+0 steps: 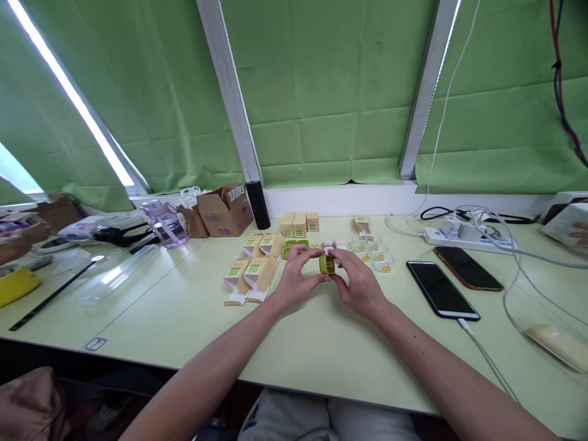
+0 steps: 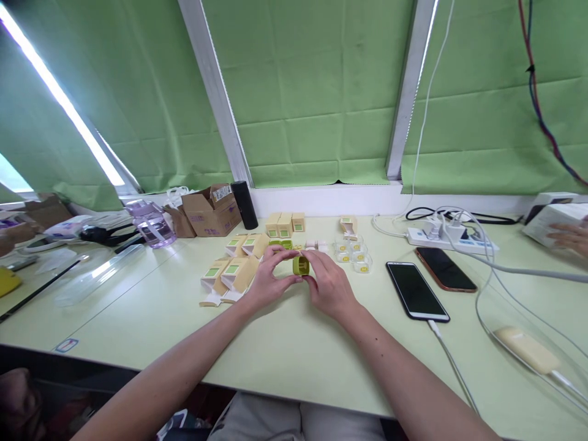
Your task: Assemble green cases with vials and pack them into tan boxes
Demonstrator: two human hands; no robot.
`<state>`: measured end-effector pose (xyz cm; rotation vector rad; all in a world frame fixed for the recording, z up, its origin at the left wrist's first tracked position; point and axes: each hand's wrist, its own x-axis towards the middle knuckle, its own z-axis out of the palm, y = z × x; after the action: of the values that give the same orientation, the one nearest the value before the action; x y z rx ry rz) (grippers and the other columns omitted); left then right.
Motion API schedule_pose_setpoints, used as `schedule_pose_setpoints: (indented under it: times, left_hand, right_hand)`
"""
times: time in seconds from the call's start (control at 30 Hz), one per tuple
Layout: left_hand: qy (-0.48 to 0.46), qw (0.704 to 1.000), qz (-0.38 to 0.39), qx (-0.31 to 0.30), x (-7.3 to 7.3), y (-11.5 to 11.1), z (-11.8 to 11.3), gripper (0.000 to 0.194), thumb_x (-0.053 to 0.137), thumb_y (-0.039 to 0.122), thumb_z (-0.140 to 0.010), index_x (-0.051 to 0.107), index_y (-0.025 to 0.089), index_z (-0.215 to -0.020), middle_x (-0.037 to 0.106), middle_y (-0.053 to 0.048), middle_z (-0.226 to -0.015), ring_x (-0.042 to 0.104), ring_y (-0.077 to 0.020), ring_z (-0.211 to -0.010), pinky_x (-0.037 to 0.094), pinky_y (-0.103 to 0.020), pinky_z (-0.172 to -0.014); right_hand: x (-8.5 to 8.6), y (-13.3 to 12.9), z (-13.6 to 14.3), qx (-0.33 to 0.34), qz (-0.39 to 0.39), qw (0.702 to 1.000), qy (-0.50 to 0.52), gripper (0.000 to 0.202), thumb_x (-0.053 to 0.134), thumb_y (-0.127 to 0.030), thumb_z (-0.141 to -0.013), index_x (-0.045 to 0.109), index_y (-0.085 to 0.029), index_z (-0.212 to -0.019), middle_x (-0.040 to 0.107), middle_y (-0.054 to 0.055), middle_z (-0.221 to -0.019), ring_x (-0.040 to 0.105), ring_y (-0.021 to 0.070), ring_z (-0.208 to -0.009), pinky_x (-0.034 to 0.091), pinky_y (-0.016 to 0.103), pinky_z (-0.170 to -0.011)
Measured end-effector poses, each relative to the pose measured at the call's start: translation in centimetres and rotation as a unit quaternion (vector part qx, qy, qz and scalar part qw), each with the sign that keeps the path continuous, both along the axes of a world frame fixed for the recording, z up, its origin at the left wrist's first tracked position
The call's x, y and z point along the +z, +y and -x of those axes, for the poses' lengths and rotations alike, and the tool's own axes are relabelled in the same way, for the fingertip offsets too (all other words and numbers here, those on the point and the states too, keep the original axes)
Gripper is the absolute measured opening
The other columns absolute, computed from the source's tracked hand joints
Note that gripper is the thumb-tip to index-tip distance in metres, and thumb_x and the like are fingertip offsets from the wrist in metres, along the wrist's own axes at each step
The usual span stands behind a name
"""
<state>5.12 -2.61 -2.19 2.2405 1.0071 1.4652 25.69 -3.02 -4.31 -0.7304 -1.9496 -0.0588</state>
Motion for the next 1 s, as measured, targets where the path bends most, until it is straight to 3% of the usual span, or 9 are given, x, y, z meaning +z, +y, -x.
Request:
schedule_pose_setpoints:
  times: [0.1,0.2,0.3,0.6,0.87,1.0]
  left_hand:
    - [-0.018,1.000,0.024,-0.005,0.39,-0.16,-0.06,0.044,0.081,0.030,-0.089,0.068,0.025,-0.131,0.070,-0.012,-0.120,0.060,-0.0280,-0.123,0.053,-0.048,-0.105]
    - [-0.024,0.998,0.052,0.030,0.67,-0.10,-0.03,0.018,0.068,0.024,-0.096,0.074,0.023,-0.113,0.073,-0.011,-0.112,0.061,-0.0257,-0.118,0.053,-0.043,-0.099]
    - [-0.026,0.994,0.091,0.062,0.58,0.15,-0.05,0.010,0.068,0.026,-0.095,0.075,0.021,-0.099,0.073,-0.010,-0.107,0.063,-0.0246,-0.111,0.052,-0.039,-0.092]
    - [-0.058,0.989,0.129,0.041,-0.01,0.47,-0.69,0.013,0.073,0.032,-0.090,0.077,0.020,-0.092,0.074,-0.008,-0.096,0.065,-0.0221,-0.096,0.052,-0.034,-0.081]
    - [-0.073,0.984,0.163,0.030,-0.30,0.78,-0.69,0.018,0.073,0.035,-0.089,0.075,0.018,-0.089,0.074,-0.008,-0.094,0.065,-0.0206,-0.088,0.052,-0.033,-0.081]
    - [-0.085,0.977,0.196,-0.004,-0.16,0.80,-0.82,0.025,0.073,0.041,-0.089,0.072,0.016,-0.087,0.073,-0.007,-0.089,0.065,-0.0187,-0.082,0.051,-0.032,-0.080]
  right_hand:
    - [-0.13,0.18,-0.14,0.003,0.024,0.999,0.033,0.058,0.056,-0.014,-0.097,0.047,-0.029,-0.152,0.066,0.013,-0.138,0.063,0.0322,-0.130,0.065,0.055,-0.098]
    - [-0.04,0.15,-0.12,0.007,0.026,0.998,0.060,0.056,0.057,-0.013,-0.096,0.050,-0.029,-0.149,0.066,0.013,-0.137,0.062,0.0319,-0.131,0.064,0.055,-0.100]
    - [0.14,0.01,0.05,0.009,0.017,0.997,0.078,0.053,0.058,-0.012,-0.095,0.053,-0.028,-0.145,0.067,0.014,-0.135,0.063,0.0316,-0.129,0.064,0.054,-0.100]
    - [-0.11,0.11,0.35,0.025,0.025,0.995,0.093,0.046,0.059,-0.012,-0.095,0.056,-0.026,-0.139,0.067,0.014,-0.130,0.067,0.0304,-0.122,0.066,0.051,-0.096]
    - [-0.39,0.28,0.31,0.025,0.024,0.997,0.073,0.044,0.059,-0.012,-0.095,0.055,-0.026,-0.136,0.068,0.014,-0.127,0.066,0.0307,-0.122,0.064,0.053,-0.098]
    - [-0.25,0.20,0.33,0.023,0.019,0.997,0.066,0.042,0.058,-0.011,-0.094,0.055,-0.025,-0.133,0.068,0.014,-0.126,0.066,0.0305,-0.123,0.063,0.053,-0.099]
